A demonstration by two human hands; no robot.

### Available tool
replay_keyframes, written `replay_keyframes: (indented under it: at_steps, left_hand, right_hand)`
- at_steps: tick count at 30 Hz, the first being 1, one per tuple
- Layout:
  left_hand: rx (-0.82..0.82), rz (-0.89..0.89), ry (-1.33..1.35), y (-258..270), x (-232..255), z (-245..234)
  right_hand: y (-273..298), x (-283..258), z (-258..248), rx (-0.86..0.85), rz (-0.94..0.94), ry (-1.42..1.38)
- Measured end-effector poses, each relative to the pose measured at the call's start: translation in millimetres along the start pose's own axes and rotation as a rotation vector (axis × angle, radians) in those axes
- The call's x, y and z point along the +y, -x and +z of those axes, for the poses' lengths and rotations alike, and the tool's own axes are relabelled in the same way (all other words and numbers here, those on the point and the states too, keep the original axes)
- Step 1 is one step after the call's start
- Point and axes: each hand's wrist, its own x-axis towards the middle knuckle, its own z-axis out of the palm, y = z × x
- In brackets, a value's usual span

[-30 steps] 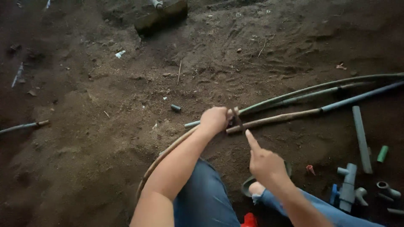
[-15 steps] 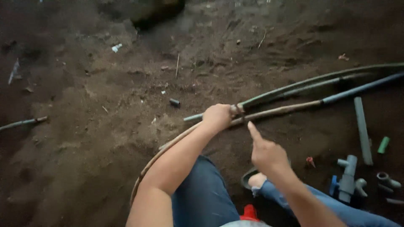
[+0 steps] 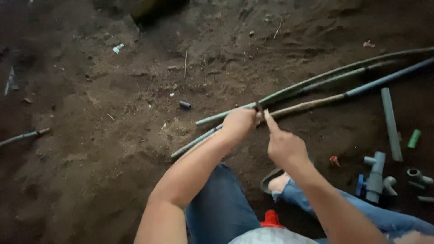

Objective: Cutting a PVC pipe using a handheld hacksaw blade while sitting on the ground.

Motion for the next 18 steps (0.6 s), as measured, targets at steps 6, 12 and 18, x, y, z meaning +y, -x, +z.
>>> replay_keyframes:
  at_steps: [6,12,18]
  left_hand:
    - [-0.072,-0.195,0.09,-7.0,-37.3,-41.0]
    - [0.009,-0.151,0.008,-29.1,-57.5,4.7]
    - [-0.032,-0.16,0.121,-6.8,-42.4,-17.8]
  right_hand:
    - [30.5,-8.5,16.9,-0.092,-0.034,0.011]
    - [39.5,-5.9,22.0,-0.002,-0.155,0.186]
    - [51.0,-1.2,26.3,0.069,-0.086,0.035]
